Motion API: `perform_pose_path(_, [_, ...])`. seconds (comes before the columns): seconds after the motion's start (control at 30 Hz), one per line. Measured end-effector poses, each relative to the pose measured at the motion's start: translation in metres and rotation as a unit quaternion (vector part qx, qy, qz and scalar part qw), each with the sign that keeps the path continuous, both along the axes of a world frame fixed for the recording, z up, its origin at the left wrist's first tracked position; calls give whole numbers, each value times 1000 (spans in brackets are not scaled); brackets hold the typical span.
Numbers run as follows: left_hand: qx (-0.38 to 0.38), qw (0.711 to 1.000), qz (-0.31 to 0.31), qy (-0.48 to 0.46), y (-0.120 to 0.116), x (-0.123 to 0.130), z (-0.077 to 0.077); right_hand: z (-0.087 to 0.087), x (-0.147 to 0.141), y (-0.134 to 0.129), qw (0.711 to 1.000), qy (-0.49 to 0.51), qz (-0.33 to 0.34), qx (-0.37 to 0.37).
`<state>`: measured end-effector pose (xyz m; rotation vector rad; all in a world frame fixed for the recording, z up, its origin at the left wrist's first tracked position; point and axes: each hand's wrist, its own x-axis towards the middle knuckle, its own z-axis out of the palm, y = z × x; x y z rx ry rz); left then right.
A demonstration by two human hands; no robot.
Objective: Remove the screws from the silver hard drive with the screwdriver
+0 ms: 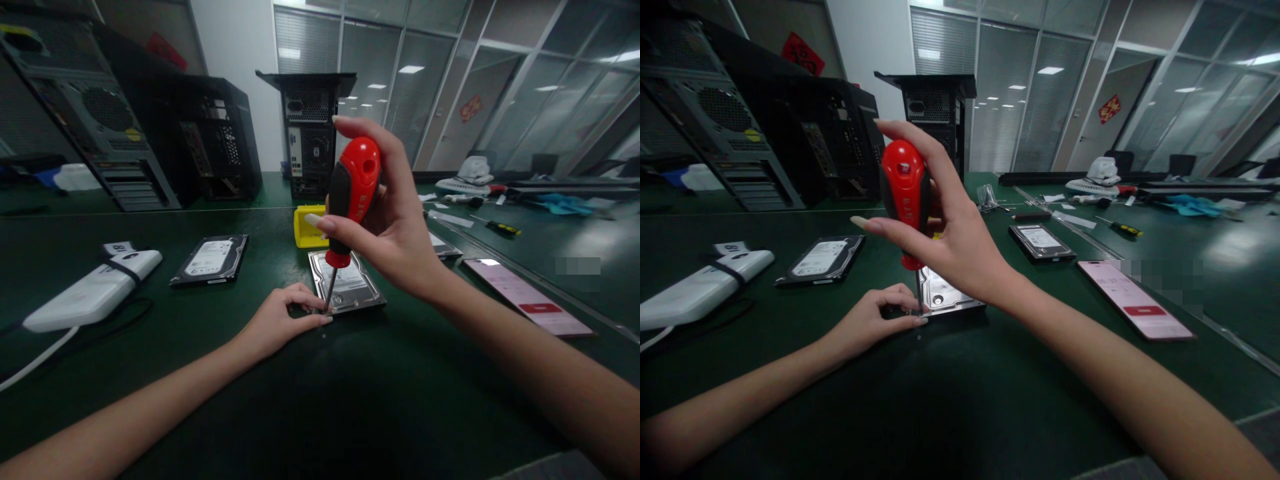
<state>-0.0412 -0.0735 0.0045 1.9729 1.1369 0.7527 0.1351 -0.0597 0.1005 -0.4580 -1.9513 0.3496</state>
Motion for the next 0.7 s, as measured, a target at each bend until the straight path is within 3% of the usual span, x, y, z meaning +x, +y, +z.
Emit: perform_pose_path(0.7, [13,1000,28,-1,-1,0,-1,-2,2,0,1000,10,6,3])
